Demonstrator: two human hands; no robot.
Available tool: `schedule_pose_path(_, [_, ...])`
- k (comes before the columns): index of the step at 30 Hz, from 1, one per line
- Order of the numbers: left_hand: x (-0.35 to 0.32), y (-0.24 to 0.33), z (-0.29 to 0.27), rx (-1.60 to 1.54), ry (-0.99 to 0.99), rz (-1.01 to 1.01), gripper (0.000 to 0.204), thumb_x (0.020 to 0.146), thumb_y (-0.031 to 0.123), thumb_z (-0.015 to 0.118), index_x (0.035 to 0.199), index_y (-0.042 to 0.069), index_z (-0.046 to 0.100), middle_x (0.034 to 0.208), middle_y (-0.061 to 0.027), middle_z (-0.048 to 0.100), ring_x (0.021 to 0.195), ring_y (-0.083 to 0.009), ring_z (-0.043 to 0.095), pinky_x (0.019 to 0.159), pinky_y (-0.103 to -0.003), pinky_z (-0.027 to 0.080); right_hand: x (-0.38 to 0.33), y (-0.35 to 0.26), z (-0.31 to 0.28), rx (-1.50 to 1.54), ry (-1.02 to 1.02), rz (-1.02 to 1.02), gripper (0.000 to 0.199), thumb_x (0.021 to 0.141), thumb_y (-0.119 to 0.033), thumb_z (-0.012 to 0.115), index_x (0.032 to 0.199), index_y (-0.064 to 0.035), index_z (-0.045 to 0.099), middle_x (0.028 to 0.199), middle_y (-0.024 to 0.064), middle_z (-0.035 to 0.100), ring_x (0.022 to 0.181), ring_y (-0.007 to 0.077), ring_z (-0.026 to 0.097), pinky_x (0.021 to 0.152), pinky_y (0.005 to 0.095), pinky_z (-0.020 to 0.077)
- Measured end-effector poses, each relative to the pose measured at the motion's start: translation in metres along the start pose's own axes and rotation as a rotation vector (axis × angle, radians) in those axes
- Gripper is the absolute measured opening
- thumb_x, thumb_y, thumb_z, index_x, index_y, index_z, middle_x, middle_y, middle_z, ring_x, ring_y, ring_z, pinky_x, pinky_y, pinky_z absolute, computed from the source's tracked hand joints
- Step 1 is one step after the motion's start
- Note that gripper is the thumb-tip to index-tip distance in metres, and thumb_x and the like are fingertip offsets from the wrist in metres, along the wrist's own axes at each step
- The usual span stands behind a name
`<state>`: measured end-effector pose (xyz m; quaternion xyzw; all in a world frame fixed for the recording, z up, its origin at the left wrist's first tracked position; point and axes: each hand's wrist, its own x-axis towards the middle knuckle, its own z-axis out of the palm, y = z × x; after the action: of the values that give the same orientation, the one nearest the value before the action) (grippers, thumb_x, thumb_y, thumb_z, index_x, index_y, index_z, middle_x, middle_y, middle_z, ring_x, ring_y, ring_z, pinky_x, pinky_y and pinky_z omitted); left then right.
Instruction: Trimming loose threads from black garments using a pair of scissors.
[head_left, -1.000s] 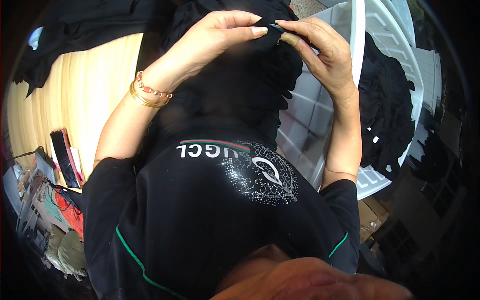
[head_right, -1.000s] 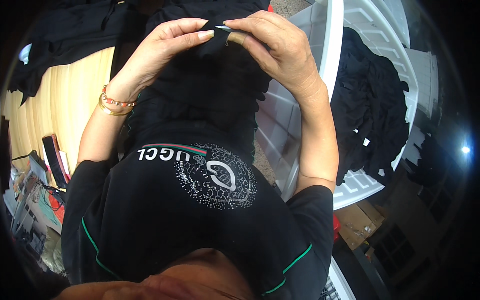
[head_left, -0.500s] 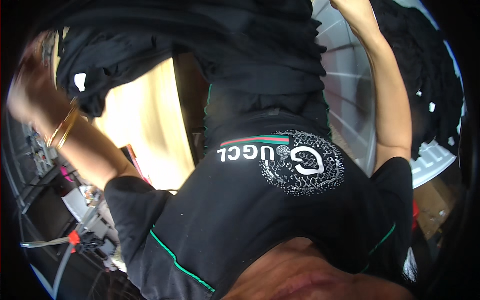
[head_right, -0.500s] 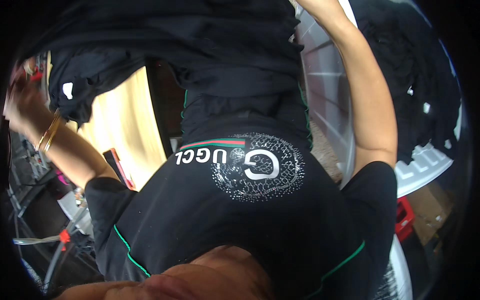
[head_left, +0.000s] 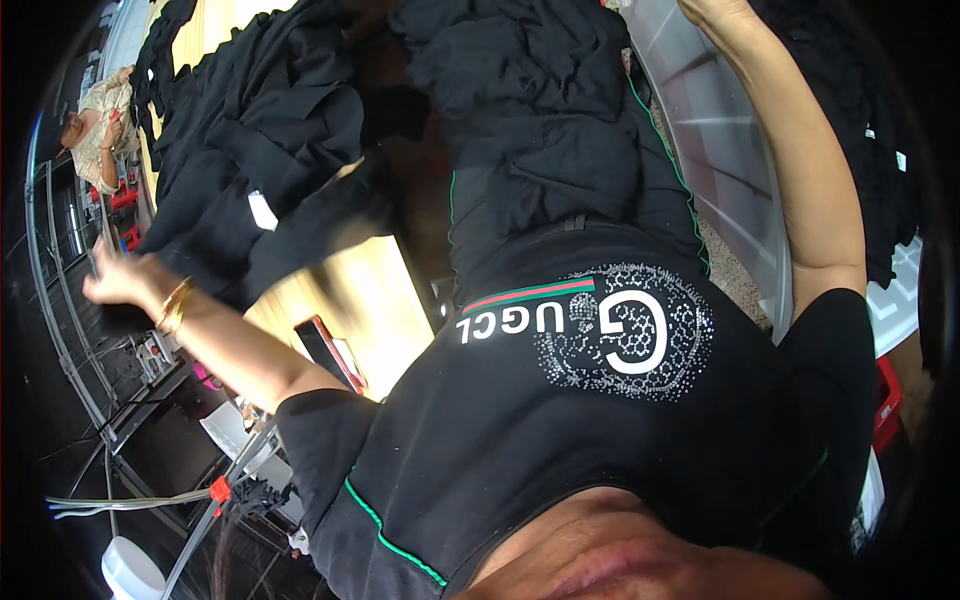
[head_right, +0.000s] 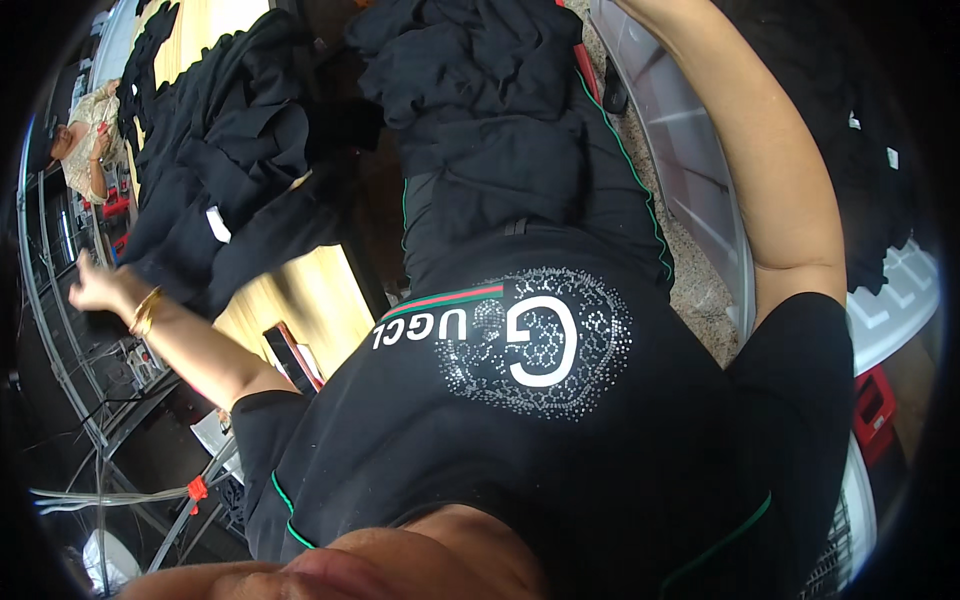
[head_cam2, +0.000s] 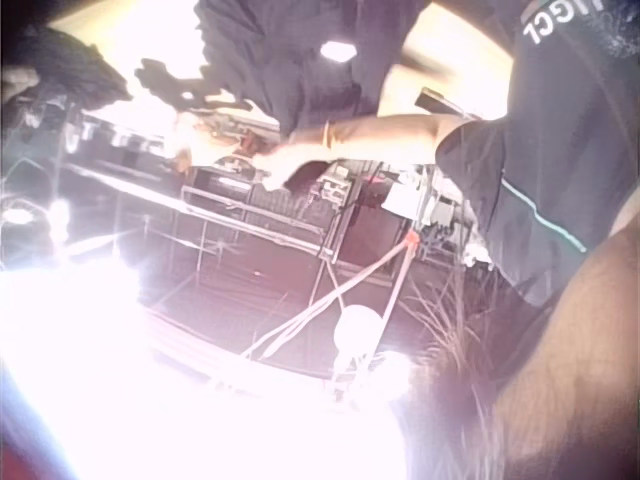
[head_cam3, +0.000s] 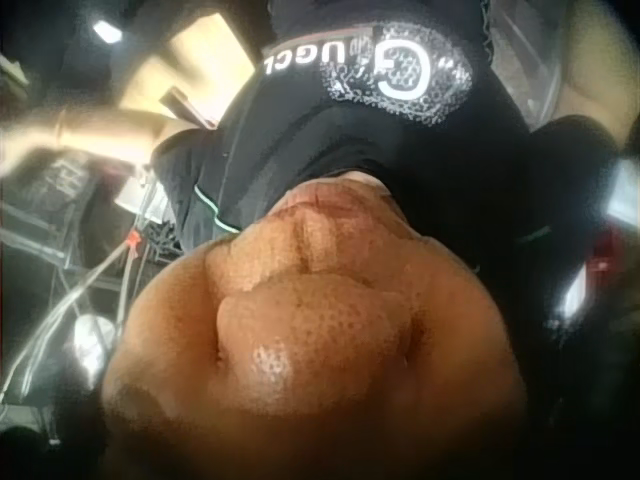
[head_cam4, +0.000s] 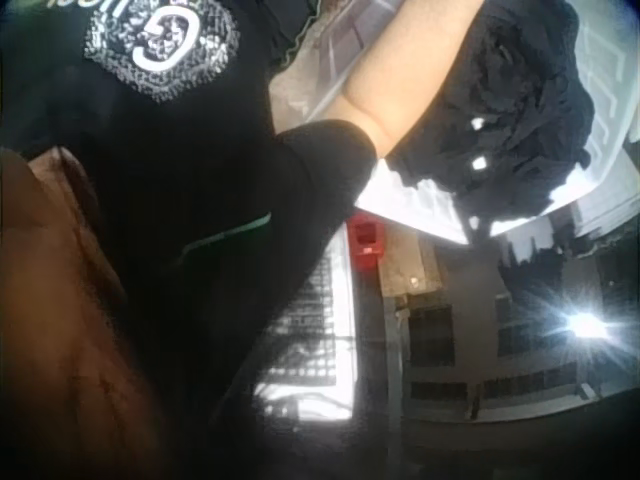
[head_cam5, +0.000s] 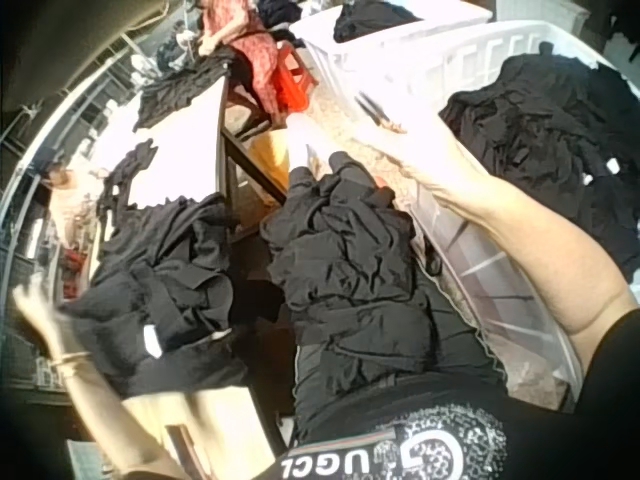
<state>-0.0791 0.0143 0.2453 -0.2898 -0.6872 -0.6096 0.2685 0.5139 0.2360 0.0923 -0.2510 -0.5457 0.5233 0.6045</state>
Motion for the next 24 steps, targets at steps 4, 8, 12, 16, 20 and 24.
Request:
schedule_pose_path(4, [-0.208,0.081,0.076,-0.172,-0.674,-0.067,0.041,0.078,0.002,0.074,0.117,-0.003,0.06,0.109,-0.0144,0.063,0.098,-0.019,0.06,0.088,-0.033,0.048,-0.001,0.006,-0.011,0.357,-0.07,0.019,0.072,0.088,-0.023,0.073,0.15,-0.0117,0.038,0.08,-0.0026,0.059,0.061,0.0032,0.047,0.053,0.0177,0.0361])
schedule_pose_path(8, [-0.35,0.122,0.118,-0.201,-1.221,0.57,0.026,0.088,0.017,0.067,0.11,0.003,0.068,0.122,-0.0148,0.062,0.118,-0.0287,0.057,0.103,-0.036,0.043,-0.02,-0.001,-0.032,0.508,-0.276,0.214,0.076,0.087,-0.024,0.074,0.151,-0.0123,0.036,0.074,-0.0044,0.056,0.058,0.0031,0.045,0.05,0.0177,0.0335])
schedule_pose_path(12, [-0.45,0.134,0.106,-0.045,-1.556,0.599,0.04,0.089,0.037,0.067,0.115,0.007,0.068,0.133,-0.0168,0.056,0.132,-0.036,0.046,0.112,-0.048,0.032,-0.026,-0.049,-0.001,-0.286,0.009,0.349,0.078,0.086,-0.026,0.075,0.151,-0.0127,0.035,0.066,-0.0067,0.051,0.053,0.0028,0.04,0.046,0.0177,0.0294])
schedule_pose_path(16, [-0.465,0.135,0.104,-0.033,-1.704,0.577,0.034,0.093,0.036,0.063,0.109,0.007,0.068,0.12,-0.0122,0.064,0.125,-0.0337,0.052,0.116,-0.055,0.02,-0.026,-0.051,0.005,-0.285,-0.022,0.372,0.073,0.085,-0.029,0.075,0.147,-0.0113,0.04,0.062,-0.0067,0.047,0.047,0.0024,0.036,0.043,0.0183,0.0256])
schedule_pose_path(20, [-0.423,0.168,0.1,-0.395,-1.584,-0.174,0.018,0.095,0.021,0.064,0.102,0.005,0.068,0.086,-0.0005,0.066,0.084,-0.01,0.063,0.087,-0.026,0.046,-0.013,-0.019,-0.038,-0.461,-0.294,0.503,0.041,0.083,-0.029,0.077,0.114,-0.0038,0.067,0.06,-0.0042,0.054,0.046,0.0029,0.038,0.042,0.0202,0.0261])
schedule_pose_path(24, [-0.364,0.162,0.107,-0.754,-1.204,-0.615,0.013,0.093,0.018,0.068,0.1,0.007,0.069,0.081,0.0047,0.066,0.068,-0.0027,0.06,0.063,-0.018,0.047,-0.022,-0.05,-0.007,-0.411,-0.44,0.576,0.037,0.081,-0.026,0.079,0.105,-0.0007,0.068,0.067,0.0,0.059,0.052,0.0044,0.047,0.046,0.0208,0.032])
